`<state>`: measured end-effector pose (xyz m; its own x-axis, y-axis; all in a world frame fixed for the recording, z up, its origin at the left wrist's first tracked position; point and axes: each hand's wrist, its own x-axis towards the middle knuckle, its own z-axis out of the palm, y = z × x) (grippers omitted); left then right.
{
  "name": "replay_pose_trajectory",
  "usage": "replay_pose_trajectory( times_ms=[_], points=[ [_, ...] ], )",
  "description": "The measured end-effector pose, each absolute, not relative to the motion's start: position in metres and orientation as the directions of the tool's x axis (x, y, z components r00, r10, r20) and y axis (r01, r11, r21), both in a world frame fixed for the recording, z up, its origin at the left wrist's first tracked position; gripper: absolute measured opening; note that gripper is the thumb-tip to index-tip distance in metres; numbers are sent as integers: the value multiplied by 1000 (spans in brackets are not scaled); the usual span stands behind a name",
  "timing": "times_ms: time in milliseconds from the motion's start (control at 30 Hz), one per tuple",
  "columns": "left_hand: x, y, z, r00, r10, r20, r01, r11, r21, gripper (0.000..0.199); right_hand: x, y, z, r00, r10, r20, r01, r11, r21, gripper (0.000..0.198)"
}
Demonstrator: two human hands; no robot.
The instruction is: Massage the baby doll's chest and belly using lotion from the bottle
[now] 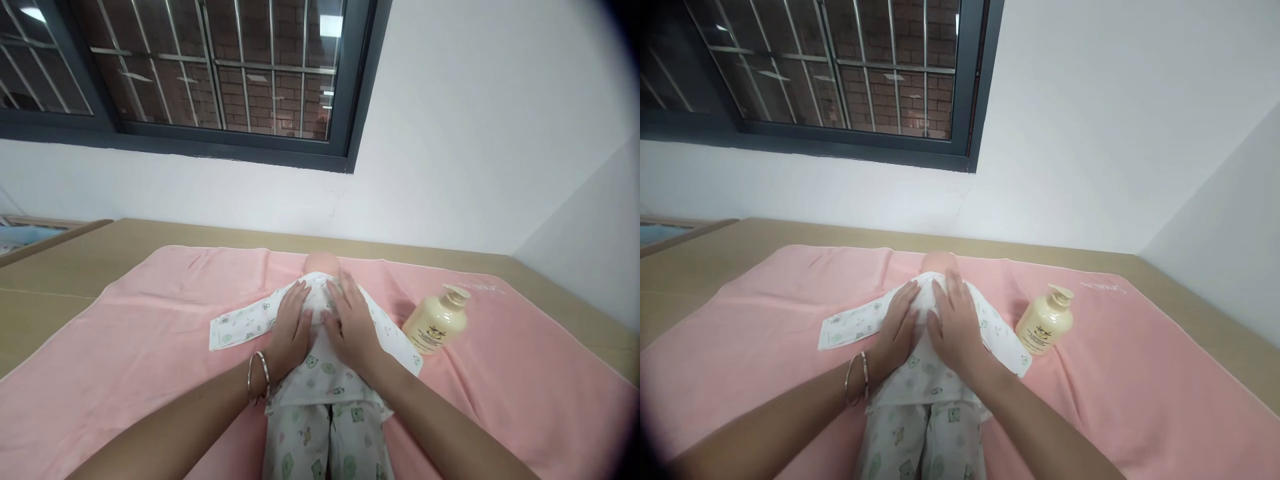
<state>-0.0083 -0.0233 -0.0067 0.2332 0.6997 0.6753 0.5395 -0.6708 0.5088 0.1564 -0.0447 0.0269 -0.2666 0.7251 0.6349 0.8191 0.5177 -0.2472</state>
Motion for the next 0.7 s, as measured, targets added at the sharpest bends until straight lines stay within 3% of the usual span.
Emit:
replay_pose_trajectory(
  times_ms=[100,267,400,567,700],
  points=[
    [-8,-25,-4,216,692,688,517,-679,521,44,155,-47,28,-371,749,550,797,560,-226,40],
    [-7,-26,0,225,698,680,514,-678,526,45,155,-49,30,-300,729,615,808,537,-243,44],
    [-7,-25,-3,230,702,674,520,-674,525,45,155,-49,30,-389,772,502,802,552,-227,47],
    [-9,-22,-4,245,690,681,533,-682,500,42,154,-47,27,-342,779,525,835,509,-210,53],
    [-8,-20,-3,233,714,661,574,-649,499,41,153,-51,34,-399,802,445,833,520,-190,47]
  ],
)
